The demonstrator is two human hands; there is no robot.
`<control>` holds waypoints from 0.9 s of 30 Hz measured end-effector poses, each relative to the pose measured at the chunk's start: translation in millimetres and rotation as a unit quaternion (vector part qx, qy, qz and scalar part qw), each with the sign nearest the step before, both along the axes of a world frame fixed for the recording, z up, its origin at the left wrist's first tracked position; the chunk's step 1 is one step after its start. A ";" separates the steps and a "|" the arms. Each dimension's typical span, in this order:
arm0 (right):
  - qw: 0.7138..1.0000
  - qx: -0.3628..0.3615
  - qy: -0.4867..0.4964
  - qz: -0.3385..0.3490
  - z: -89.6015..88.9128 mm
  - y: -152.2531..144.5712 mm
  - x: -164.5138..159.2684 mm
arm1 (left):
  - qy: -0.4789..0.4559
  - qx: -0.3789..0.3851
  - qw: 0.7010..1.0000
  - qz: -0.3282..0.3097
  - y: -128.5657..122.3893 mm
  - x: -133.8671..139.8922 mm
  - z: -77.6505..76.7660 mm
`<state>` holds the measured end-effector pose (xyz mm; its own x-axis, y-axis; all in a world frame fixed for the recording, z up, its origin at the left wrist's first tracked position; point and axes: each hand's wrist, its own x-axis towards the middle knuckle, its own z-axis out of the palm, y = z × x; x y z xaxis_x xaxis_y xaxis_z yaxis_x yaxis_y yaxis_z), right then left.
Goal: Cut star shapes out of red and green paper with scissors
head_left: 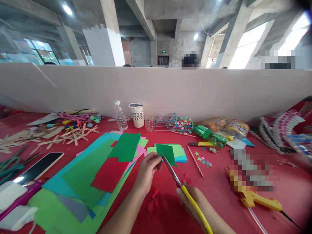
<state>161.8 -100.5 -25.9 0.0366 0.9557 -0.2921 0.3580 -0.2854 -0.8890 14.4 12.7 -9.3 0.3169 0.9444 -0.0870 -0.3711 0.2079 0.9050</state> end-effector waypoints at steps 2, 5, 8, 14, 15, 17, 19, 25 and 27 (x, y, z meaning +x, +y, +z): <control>1.000 -0.009 0.019 0.006 3.0 -0.1 0.5 | 0.023 0.020 0.999 0.015 -0.4 0.2 -1.6; 0.998 -0.021 0.053 0.021 5.6 -0.6 1.9 | 0.046 0.047 0.997 0.027 -0.1 -0.4 -3.6; 0.998 -0.011 0.062 0.024 4.7 -1.4 3.1 | 0.051 0.062 0.996 0.031 0.3 -0.3 -4.1; 0.996 -0.016 0.079 0.029 8.2 -2.8 4.9 | 0.039 0.052 0.997 0.047 -0.4 1.6 -2.1; 0.996 -0.020 0.084 0.033 9.7 -2.8 5.6 | 0.034 0.046 0.997 0.050 -0.2 1.7 -1.9; 0.994 -0.030 0.094 0.038 12.1 -2.8 7.5 | 0.028 0.038 0.997 0.055 1.0 1.7 -1.9; 0.993 -0.040 0.105 0.041 12.6 -2.9 9.9 | 0.032 0.036 0.997 0.058 2.7 1.2 -2.3; 0.992 -0.045 0.112 0.043 5.9 -3.1 15.1 | 0.049 0.032 0.996 0.069 6.3 -2.2 -4.9; 0.993 -0.040 0.105 0.043 4.1 -2.6 15.4 | 0.051 0.026 0.996 0.067 6.3 -2.9 -5.7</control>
<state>177.2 -103.0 -21.9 -0.1136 0.9259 -0.3602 0.1926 -0.3352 -0.9223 11.5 18.9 -15.0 0.1795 0.9818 -0.0621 -0.2989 0.1146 0.9474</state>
